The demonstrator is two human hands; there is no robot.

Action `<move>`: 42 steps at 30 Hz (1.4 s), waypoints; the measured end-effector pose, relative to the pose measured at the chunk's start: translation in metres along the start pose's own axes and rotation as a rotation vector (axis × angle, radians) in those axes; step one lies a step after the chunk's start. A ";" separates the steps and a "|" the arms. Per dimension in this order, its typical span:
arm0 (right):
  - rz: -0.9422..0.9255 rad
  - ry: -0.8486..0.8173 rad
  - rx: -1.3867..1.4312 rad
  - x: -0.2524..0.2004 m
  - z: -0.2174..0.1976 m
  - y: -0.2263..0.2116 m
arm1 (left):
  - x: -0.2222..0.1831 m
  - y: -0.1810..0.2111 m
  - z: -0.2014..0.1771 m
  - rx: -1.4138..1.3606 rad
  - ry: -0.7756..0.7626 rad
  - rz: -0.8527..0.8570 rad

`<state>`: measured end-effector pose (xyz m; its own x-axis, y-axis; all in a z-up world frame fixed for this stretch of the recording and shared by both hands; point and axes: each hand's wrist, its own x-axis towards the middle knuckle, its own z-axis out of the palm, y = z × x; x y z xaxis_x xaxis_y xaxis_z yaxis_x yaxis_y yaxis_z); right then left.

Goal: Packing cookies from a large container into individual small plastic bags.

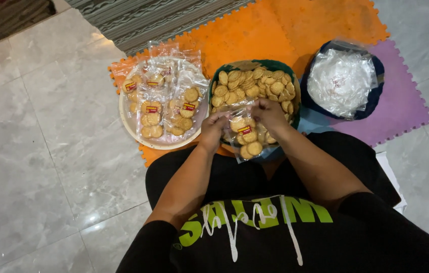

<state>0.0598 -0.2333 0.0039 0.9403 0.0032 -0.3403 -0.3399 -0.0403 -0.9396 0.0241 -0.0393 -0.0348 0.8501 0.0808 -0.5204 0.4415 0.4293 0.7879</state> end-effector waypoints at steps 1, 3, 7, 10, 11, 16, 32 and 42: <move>0.022 0.000 0.039 0.001 0.001 -0.001 | 0.001 0.002 0.001 -0.046 0.035 0.001; 0.024 0.003 0.066 -0.001 0.004 -0.003 | -0.004 0.005 0.001 -0.027 0.031 -0.007; 0.027 -0.011 0.111 -0.016 0.010 -0.023 | -0.004 0.003 0.000 0.023 -0.052 -0.014; 0.027 -0.112 0.026 -0.042 0.010 -0.055 | -0.001 -0.004 0.003 0.103 -0.098 -0.003; 0.027 -0.112 0.024 -0.038 0.011 -0.045 | 0.002 -0.011 0.000 0.101 -0.099 -0.003; 0.006 -0.130 -0.016 -0.029 0.010 -0.032 | 0.008 -0.023 -0.002 0.070 -0.120 -0.014; 0.069 -0.128 0.049 -0.031 0.011 -0.042 | 0.000 -0.005 -0.004 0.056 -0.118 -0.044; 0.001 -0.129 -0.012 -0.021 0.006 -0.025 | -0.004 0.001 0.000 0.062 -0.117 -0.031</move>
<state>0.0489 -0.2266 0.0345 0.9295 0.1320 -0.3443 -0.3403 -0.0521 -0.9389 0.0214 -0.0389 -0.0322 0.8616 -0.0385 -0.5061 0.4822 0.3732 0.7926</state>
